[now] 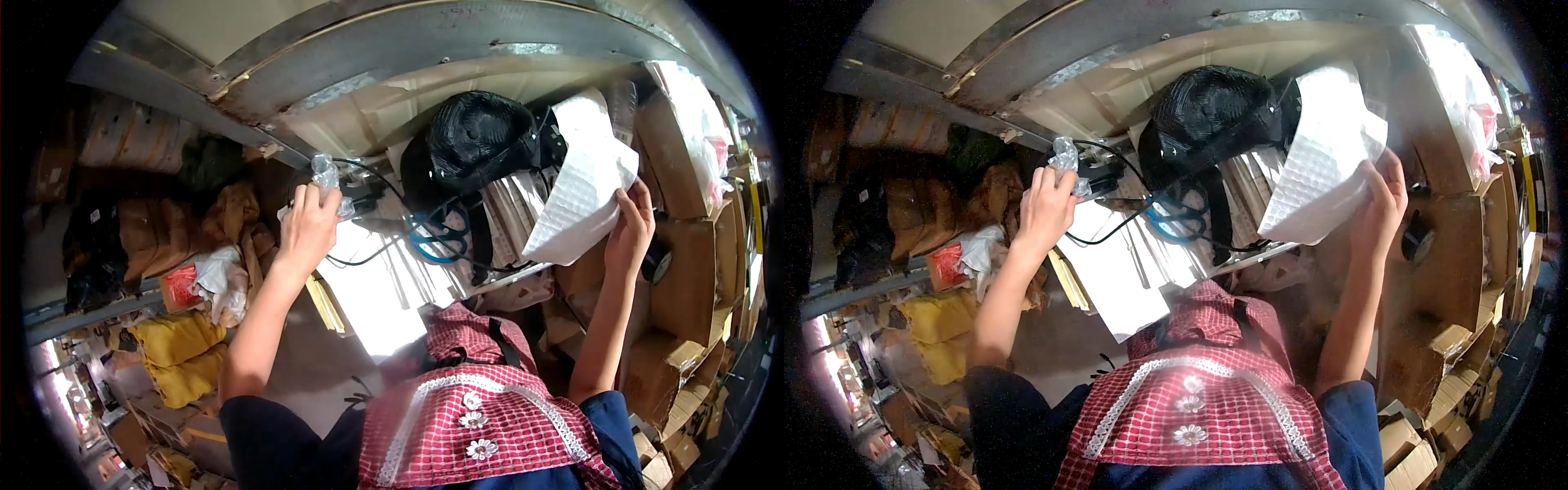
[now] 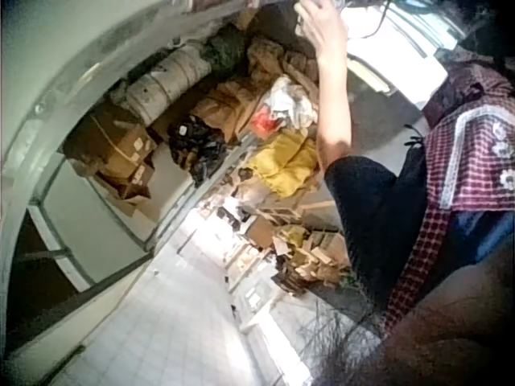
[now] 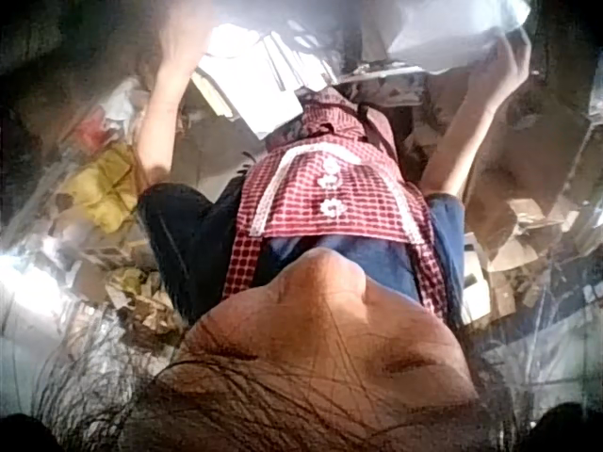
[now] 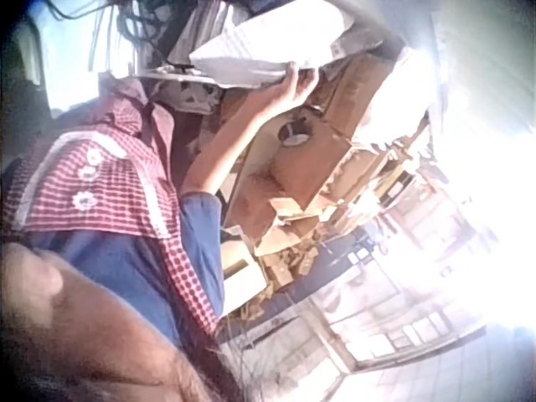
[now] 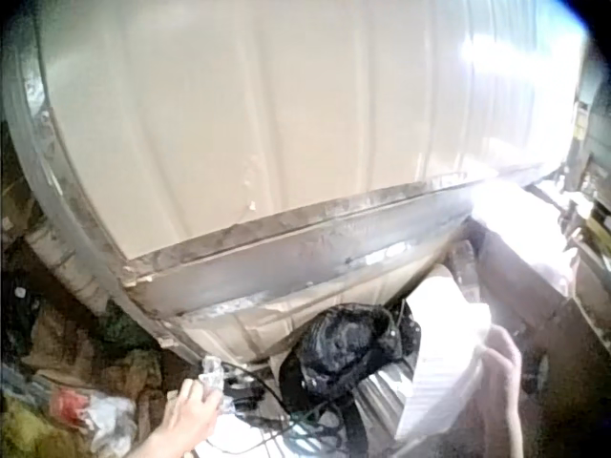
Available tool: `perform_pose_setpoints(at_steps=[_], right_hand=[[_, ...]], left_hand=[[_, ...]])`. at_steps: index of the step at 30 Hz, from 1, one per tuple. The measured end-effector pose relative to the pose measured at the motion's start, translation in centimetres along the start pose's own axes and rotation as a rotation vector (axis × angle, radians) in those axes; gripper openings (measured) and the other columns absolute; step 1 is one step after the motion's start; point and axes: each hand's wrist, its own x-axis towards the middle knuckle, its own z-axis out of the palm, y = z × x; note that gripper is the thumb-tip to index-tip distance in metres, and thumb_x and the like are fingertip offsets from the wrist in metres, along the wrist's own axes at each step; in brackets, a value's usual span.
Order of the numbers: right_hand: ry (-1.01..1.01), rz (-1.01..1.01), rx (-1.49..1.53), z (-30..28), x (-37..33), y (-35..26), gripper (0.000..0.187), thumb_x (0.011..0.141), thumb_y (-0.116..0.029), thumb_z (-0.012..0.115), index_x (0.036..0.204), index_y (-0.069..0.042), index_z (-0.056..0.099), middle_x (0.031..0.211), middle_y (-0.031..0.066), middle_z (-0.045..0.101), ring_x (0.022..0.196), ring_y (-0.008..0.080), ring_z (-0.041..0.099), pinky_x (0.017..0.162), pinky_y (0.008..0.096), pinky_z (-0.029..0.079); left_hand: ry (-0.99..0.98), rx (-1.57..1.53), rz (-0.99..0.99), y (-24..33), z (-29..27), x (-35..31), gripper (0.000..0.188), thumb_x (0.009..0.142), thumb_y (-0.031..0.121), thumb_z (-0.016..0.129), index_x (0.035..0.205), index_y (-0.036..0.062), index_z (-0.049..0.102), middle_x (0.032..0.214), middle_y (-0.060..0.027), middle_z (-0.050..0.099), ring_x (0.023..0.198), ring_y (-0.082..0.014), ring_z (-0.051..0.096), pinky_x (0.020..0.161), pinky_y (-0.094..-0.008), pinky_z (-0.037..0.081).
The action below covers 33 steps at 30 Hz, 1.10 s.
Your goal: The person picks up several small hardware components including a black cable, a small metal plate, and packets of screws, then places them into a cardboard box.
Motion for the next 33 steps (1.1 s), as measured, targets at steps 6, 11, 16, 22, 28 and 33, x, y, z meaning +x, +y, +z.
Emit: perform_pose_setpoints(at_steps=[6, 11, 16, 22, 28, 33], right_hand=[[-0.039, -0.3, -0.183, 0.8, 2.1, -0.4, 0.037, 0.089, 0.003, 0.063, 0.126, 0.005, 0.059, 0.115, 0.0087, 0.065, 0.106, 0.0163, 0.061, 0.095, 0.0287, 0.047], [-0.056, -0.329, -0.098, 0.7, 4.3, -2.7, 0.037, 0.088, 0.005, 0.065, 0.124, 0.003, 0.059, 0.112, 0.0074, 0.065, 0.104, 0.0141, 0.061, 0.095, 0.027, 0.047], [-0.112, -0.328, -0.047, 0.7, 6.0, -4.0, 0.037, 0.09, 0.002, 0.067, 0.126, 0.001, 0.06, 0.113, 0.006, 0.067, 0.103, 0.0108, 0.062, 0.088, 0.0228, 0.047], [-0.041, -0.715, -0.51, 3.0, 7.3, -4.7, 0.037, 0.091, 0.005, 0.063, 0.127, -0.001, 0.058, 0.112, 0.0077, 0.067, 0.091, 0.0131, 0.066, 0.08, 0.026, 0.054], [-0.063, -0.879, -0.52, 5.8, 4.5, -7.1, 0.036, 0.085, 0.011, 0.062, 0.118, -0.002, 0.063, 0.111, 0.0084, 0.066, 0.087, 0.0128, 0.067, 0.076, 0.0263, 0.056], [-0.247, -0.274, 0.047, 0.9, 6.5, -4.6, 0.019, 0.084, 0.009, 0.06, 0.1, 0.001, 0.066, 0.1, 0.0046, 0.065, 0.093, 0.0126, 0.063, 0.081, 0.0245, 0.051]], left_hand=[[0.105, -0.129, 0.037, -0.5, -0.5, -0.7, 0.025, 0.076, 0.005, 0.073, 0.098, 0.0068, 0.06, 0.096, -0.0171, 0.055, 0.098, -0.0396, 0.054, 0.079, -0.0479, 0.048], [0.136, -0.25, -0.049, 0.6, -2.0, -2.2, 0.023, 0.073, 0.003, 0.073, 0.092, 0.0068, 0.061, 0.093, -0.0158, 0.056, 0.088, -0.0396, 0.055, 0.075, -0.0475, 0.046], [0.222, -0.281, -0.064, 0.9, -2.9, -2.8, 0.023, 0.07, -0.003, 0.071, 0.089, 0.0036, 0.06, 0.091, -0.0147, 0.056, 0.086, -0.0384, 0.054, 0.073, -0.0453, 0.045], [0.343, -0.278, -0.076, 1.0, -4.9, -3.1, 0.023, 0.07, -0.005, 0.071, 0.089, 0.0021, 0.061, 0.093, -0.0159, 0.058, 0.088, -0.0386, 0.055, 0.076, -0.0433, 0.047], [0.575, -0.18, -0.062, 1.9, -8.9, -4.4, 0.029, 0.071, -0.004, 0.083, 0.088, 0.0026, 0.06, 0.098, -0.0149, 0.06, 0.091, -0.0346, 0.058, 0.081, -0.0409, 0.049], [0.579, -0.202, -0.09, 4.2, -10.4, -5.7, 0.028, 0.073, 0.0, 0.085, 0.085, 0.0026, 0.06, 0.095, -0.0138, 0.06, 0.087, -0.0331, 0.057, 0.078, -0.0394, 0.047]])
